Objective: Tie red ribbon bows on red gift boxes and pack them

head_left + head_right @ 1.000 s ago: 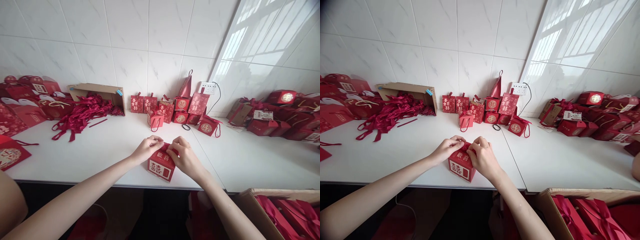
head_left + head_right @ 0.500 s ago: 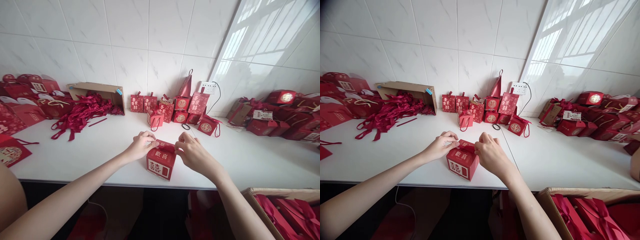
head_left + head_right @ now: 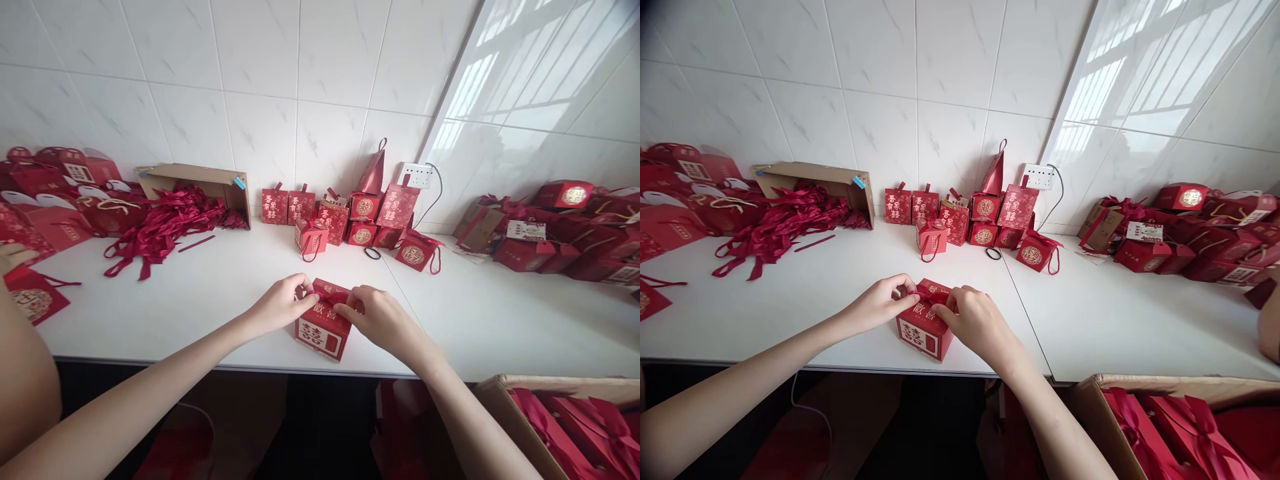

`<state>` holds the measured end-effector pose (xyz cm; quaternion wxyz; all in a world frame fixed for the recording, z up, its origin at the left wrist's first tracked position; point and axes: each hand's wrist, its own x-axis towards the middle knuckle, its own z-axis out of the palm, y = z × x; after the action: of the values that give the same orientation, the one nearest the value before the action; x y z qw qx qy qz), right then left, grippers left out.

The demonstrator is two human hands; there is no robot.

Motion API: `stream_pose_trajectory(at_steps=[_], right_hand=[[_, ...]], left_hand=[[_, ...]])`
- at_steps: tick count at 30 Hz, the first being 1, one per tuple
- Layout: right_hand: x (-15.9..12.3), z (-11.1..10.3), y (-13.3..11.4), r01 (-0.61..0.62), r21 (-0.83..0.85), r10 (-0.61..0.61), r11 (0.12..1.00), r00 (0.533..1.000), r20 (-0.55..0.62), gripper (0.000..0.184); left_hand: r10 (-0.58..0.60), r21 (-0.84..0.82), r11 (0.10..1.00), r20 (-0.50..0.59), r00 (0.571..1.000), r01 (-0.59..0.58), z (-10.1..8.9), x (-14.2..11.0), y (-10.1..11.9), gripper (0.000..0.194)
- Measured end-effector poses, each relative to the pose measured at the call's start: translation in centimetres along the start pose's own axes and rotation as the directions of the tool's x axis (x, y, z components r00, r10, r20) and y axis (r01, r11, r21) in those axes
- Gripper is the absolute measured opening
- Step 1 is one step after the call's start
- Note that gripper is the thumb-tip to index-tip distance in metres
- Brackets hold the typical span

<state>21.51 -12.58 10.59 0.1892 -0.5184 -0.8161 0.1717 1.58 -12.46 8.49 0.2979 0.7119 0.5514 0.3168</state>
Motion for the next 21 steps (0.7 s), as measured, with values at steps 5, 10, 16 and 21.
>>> stream_pose_trajectory(at_steps=[5,10,16,21], right_hand=[[0.6,-0.1,0.4,-0.125,0.144,0.106,0.982,0.986,0.130,0.024],[1.0,-0.9,1.6,-0.123,0.262,0.052,0.957,0.964,0.262,0.023],[1.9,-2.4,2.5,-0.066,0.245,0.003,0.967,0.968,0.251,0.031],[3.6,-1.3,1.5,-0.032,0.118,0.019,0.993,0.994,0.109,0.031]], left_hand=[[0.012,-0.107,0.994,0.036,0.999,-0.008,-0.1,0.0,-0.2,0.019],[0.061,-0.145,0.988,0.029,0.998,-0.056,0.3,0.0,-0.4,0.019],[0.152,-0.177,0.974,0.037,0.988,-0.143,1.1,-0.3,-0.5,0.016],[0.133,-0.187,0.975,0.079,0.988,-0.116,1.2,-0.8,-0.4,0.015]])
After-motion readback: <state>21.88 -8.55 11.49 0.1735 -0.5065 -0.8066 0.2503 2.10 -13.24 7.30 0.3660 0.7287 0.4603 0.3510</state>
